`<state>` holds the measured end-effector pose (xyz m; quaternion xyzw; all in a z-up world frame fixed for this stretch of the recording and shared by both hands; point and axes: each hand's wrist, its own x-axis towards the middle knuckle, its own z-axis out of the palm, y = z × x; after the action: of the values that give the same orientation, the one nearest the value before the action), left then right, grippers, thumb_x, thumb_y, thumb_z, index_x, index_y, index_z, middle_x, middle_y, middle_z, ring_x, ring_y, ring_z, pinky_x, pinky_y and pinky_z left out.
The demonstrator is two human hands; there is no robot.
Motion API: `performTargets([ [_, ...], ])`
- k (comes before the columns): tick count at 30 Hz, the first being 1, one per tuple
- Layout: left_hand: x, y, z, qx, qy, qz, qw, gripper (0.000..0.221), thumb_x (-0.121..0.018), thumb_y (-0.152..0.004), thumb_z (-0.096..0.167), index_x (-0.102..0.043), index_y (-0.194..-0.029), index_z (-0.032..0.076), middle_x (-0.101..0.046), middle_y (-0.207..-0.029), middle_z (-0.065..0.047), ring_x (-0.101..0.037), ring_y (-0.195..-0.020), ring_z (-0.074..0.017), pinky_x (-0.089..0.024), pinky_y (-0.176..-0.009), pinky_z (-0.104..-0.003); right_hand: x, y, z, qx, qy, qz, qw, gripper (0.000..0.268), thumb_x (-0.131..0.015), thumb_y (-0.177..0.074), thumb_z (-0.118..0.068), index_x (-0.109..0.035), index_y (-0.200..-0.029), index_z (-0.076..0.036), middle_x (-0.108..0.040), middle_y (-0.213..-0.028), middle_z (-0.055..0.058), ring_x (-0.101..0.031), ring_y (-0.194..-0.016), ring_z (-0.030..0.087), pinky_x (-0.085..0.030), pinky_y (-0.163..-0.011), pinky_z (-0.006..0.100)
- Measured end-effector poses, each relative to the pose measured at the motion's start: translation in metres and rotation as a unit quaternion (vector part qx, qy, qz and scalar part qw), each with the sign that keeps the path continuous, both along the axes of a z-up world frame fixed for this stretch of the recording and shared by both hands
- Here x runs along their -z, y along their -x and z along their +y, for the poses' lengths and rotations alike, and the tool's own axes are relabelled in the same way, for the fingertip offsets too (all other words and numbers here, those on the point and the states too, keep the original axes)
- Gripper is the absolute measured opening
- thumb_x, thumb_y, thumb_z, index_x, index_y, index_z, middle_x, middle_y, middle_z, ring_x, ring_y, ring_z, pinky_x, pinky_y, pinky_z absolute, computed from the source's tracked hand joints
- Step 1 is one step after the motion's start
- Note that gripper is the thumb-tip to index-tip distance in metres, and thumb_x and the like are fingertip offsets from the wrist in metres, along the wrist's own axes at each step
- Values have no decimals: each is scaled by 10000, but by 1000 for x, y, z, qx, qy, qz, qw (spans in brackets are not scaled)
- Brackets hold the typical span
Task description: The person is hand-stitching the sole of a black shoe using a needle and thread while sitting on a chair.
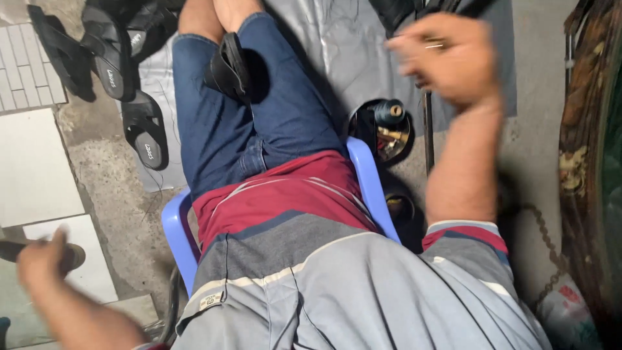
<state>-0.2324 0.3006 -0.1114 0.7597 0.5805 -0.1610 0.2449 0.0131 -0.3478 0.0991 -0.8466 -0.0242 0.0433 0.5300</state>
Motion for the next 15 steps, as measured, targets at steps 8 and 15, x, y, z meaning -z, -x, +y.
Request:
performTargets([
  [8,-190,-156,-303,511,336,-432,662,853,-659,-801,164,-80,-1420,69,-197,-1497,-170,-184,-1402,-230,-116,-1169,-359,-12,2,129,-404,-37,-41,913,117,-576,-907,-184,-636,-902,-84,-605,-764,-36,-479,-653,39,-383,-611,193],
  [15,-191,-186,-333,368,469,-417,686,275,-460,-961,110,-482,-1214,4,-553,-808,-82,-539,-654,-107,-491,-678,-230,6,-22,105,-396,-93,-1,913,113,-549,-923,-134,-620,-971,-59,-620,-864,4,-548,-798,77,-428,-702,210],
])
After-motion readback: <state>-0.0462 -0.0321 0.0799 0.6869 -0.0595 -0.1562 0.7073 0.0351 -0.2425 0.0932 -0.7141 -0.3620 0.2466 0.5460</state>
